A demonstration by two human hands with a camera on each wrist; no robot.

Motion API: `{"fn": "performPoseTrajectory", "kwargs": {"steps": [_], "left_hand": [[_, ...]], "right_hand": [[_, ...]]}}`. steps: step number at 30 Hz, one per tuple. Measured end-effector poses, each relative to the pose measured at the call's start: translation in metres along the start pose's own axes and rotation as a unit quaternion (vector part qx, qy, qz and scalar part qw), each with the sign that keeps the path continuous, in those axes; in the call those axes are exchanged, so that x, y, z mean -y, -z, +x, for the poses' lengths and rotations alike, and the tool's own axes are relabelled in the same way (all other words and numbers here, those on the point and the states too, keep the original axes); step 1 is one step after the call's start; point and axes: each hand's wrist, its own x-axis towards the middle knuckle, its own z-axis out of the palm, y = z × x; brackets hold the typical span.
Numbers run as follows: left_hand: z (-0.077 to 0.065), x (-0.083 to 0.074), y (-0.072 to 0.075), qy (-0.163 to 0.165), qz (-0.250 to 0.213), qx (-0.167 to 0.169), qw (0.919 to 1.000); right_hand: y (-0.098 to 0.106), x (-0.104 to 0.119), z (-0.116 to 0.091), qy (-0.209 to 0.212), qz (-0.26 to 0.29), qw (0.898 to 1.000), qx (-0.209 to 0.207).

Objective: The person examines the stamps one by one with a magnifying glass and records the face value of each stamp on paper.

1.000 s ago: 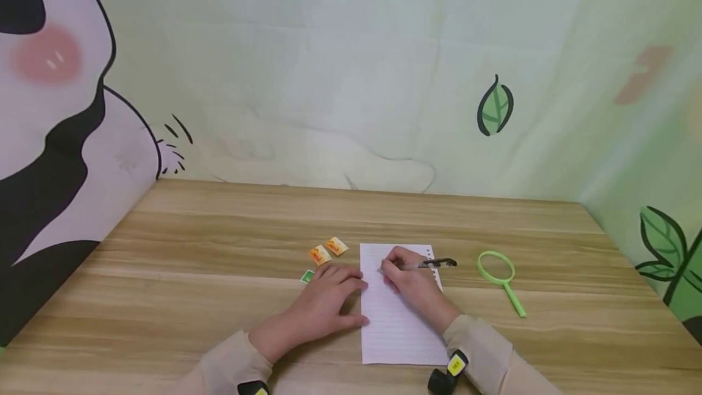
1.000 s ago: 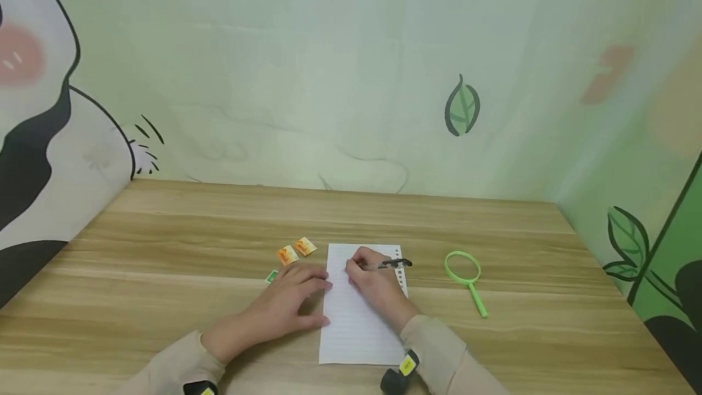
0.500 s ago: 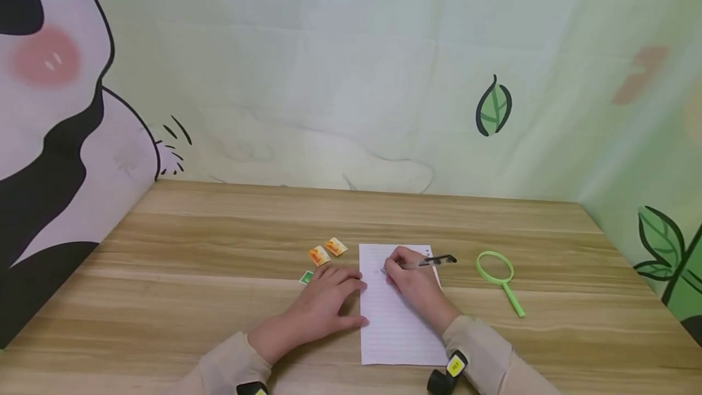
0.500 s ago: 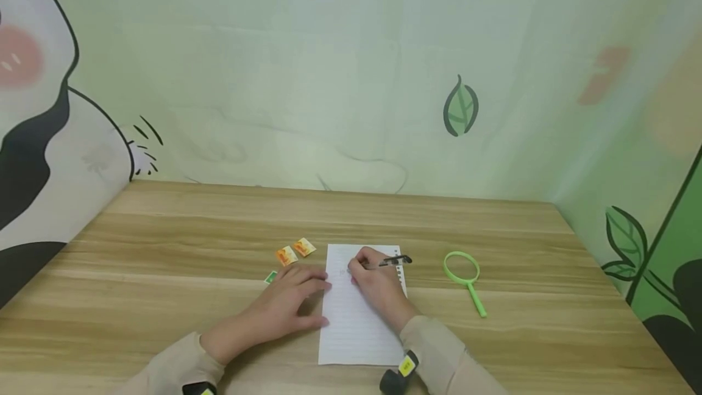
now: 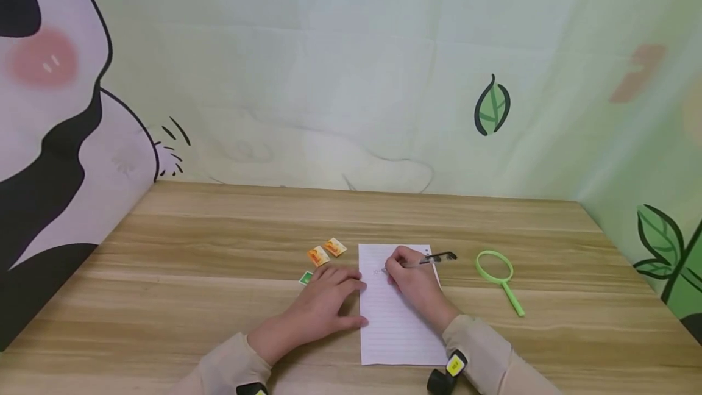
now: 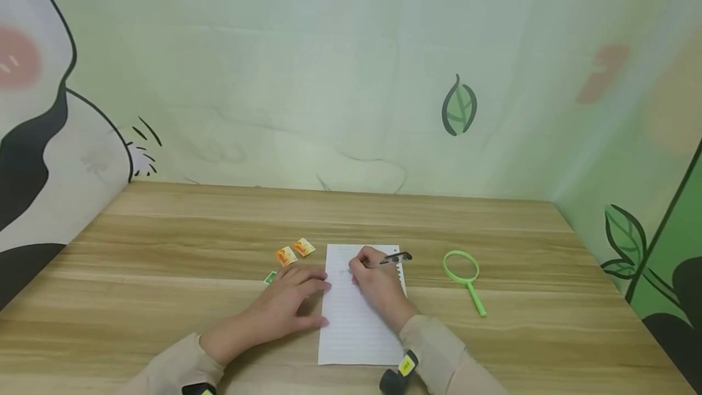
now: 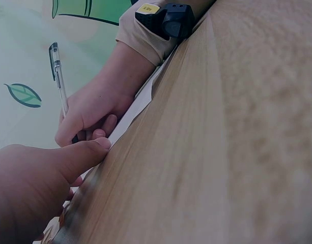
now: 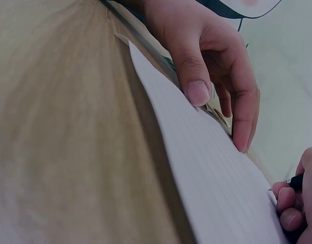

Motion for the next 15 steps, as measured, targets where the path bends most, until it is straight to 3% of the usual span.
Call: {"fn": "performPoseTrajectory", "kwargs": {"steps": [15], "left_hand": [[-0.0005, -0.0004, 0.0002, -0.004, -0.001, -0.007, 1.0000]], "right_hand": [[0.0003, 0.0014, -0.0012, 0.012, -0.001, 1.000, 0.014]]}}
